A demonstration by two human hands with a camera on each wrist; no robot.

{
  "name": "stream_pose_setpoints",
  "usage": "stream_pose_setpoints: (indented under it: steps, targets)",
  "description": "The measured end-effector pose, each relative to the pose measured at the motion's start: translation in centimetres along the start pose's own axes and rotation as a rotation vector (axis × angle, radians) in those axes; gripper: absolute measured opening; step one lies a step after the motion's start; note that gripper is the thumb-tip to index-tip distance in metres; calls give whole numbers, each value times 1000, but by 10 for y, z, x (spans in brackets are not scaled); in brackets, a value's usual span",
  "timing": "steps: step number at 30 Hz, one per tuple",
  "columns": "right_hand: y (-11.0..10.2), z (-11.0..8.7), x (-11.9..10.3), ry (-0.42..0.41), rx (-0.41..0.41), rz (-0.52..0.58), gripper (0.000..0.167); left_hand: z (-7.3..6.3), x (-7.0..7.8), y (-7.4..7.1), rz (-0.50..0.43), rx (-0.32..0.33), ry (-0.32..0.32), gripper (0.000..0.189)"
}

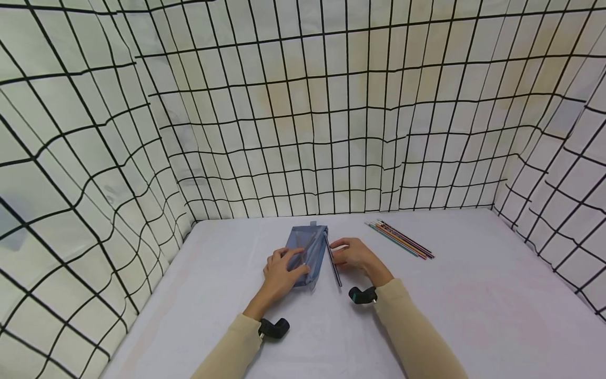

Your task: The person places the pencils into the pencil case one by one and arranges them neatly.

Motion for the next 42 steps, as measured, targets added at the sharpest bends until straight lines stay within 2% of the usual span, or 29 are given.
stream_pose_setpoints:
  steps: [19, 25, 42]
  targets:
    - [11, 4, -2, 89, 23, -34, 40, 1, -1, -1, 4, 1, 2, 57]
    - [12, 9, -5, 123, 36, -83, 40, 1, -1, 0, 1, -5, 1, 58]
    - [27, 21, -13, 117, 35, -44, 43, 1, -1, 0, 21, -7, -6, 60]
Point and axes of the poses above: each hand's wrist, its own z-axis towards the middle knuckle, its own y-axis out of the palm, x = y × z, the point moved 9 cm from there along z, towards the middle knuckle, and after that the axes turned 6 degrees about -y, right-handed, at the moved point
